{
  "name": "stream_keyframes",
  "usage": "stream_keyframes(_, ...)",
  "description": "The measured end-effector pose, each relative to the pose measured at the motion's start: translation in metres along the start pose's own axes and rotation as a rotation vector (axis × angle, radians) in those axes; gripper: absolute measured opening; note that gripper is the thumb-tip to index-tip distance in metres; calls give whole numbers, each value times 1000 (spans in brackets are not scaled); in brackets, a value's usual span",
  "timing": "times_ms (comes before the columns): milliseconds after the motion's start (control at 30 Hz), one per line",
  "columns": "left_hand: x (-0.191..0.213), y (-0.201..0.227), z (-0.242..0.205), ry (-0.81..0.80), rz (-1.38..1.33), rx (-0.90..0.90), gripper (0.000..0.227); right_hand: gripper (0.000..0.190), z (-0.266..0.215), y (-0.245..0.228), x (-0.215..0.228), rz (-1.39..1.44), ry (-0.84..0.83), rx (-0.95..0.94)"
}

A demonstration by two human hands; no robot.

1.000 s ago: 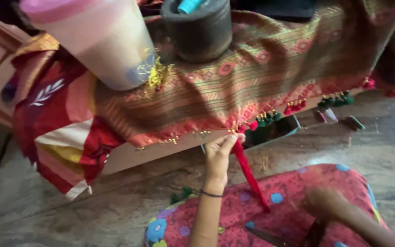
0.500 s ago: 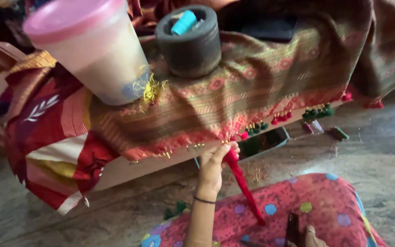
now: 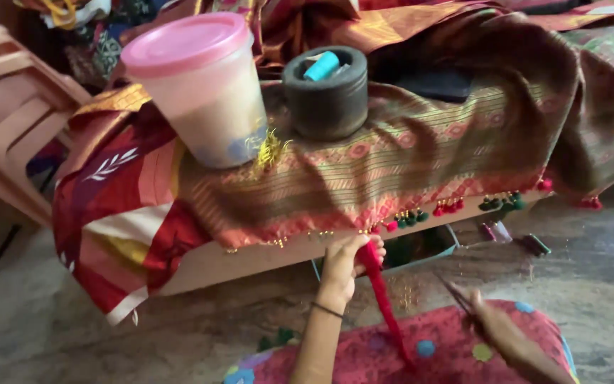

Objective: Crafting and attaching decorative tassels to the edge of a textile or saree.

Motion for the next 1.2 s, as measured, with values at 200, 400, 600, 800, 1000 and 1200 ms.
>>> stream_keyframes(200,4,3,1,-13,32,39,31,29,-69,-251,-57,-774,110,903)
stream_keyframes(400,7,3,1,54,52,153,29,42,-118,-315,-111,-1092,144,1509)
stream_keyframes(600,8,1,3,37,36,147,25,43,-96,-289,-111,-1189,176,1482)
stream_keyframes(800,0,7,-2,13,106,99,25,29,-34,-225,-64,-589,-201,819)
stream_keyframes(1000,-14,27,-7,-28,341,-248,22,37,21,-191,-71,-153,-361,98)
stream_keyframes(1200,2,15,-7,37,576,-390,24,41,3,-218,-85,-158,-543,89)
Point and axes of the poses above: each hand's wrist, its own z-axis towards the middle knuckle, its own x-axis out of the back of the hand, y = z × x, the point moved 8 cm from there along z, towards the middle knuckle, and after that the axes turned 7 degrees about -z, right-handed, at the moved point
